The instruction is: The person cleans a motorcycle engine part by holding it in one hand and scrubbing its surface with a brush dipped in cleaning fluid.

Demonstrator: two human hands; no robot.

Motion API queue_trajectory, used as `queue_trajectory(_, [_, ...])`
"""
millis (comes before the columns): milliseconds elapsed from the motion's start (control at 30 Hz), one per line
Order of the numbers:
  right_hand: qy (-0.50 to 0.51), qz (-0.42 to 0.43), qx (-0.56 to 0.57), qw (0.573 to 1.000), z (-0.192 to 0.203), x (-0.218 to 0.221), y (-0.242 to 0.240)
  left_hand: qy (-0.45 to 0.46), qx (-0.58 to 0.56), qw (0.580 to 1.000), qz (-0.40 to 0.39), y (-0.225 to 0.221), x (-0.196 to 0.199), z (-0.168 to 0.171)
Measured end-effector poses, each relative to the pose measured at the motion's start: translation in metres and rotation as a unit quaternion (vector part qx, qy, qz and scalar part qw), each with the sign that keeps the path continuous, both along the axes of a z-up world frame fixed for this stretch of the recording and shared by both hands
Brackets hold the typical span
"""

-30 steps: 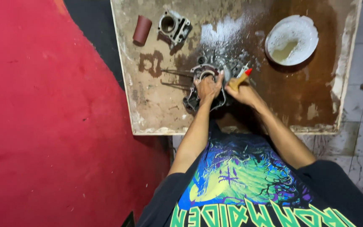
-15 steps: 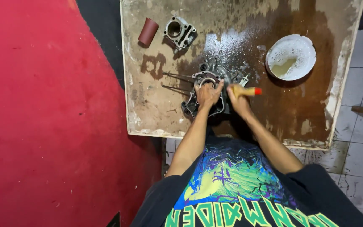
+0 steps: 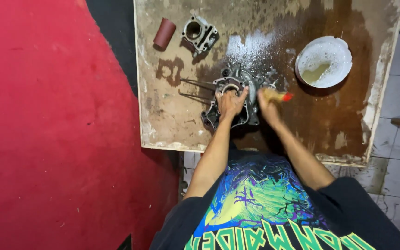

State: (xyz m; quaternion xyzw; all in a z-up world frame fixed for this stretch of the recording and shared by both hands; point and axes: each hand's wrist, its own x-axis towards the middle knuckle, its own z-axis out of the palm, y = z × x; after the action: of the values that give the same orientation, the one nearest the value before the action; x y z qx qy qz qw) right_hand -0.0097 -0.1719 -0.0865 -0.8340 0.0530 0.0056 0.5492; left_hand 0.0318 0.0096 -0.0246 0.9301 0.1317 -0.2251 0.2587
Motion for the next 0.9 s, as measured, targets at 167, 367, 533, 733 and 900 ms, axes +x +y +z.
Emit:
queue_trajectory(167, [-0.01,0.117,-0.057,0.991,0.023,-0.036,-0.018,-0.028,-0.002,1.0,-0.011,0.0,0.001,-0.004])
queue_trajectory(367, [0.06,0.063,-0.141,0.986,-0.043,-0.005,-0.074,-0.004,-0.013,1.0,0.001,-0.001,-0.007,-0.001])
queue_trajectory(533, [0.078,0.0,-0.039,0.996,0.024,0.004,-0.053,-0.055,-0.012,0.998,-0.012,-0.004,-0.004,0.014])
queue_trajectory(733, [0.113,0.205,0.046,0.971,-0.006,-0.01,-0.046,-0.079,-0.005,0.997,-0.013,-0.003,-0.001,0.013])
queue_trajectory(900, [-0.103,0.112,-0.069,0.986,-0.06,0.024,-0.09,-0.048,-0.012,0.999,-0.008,-0.003,-0.001,0.018])
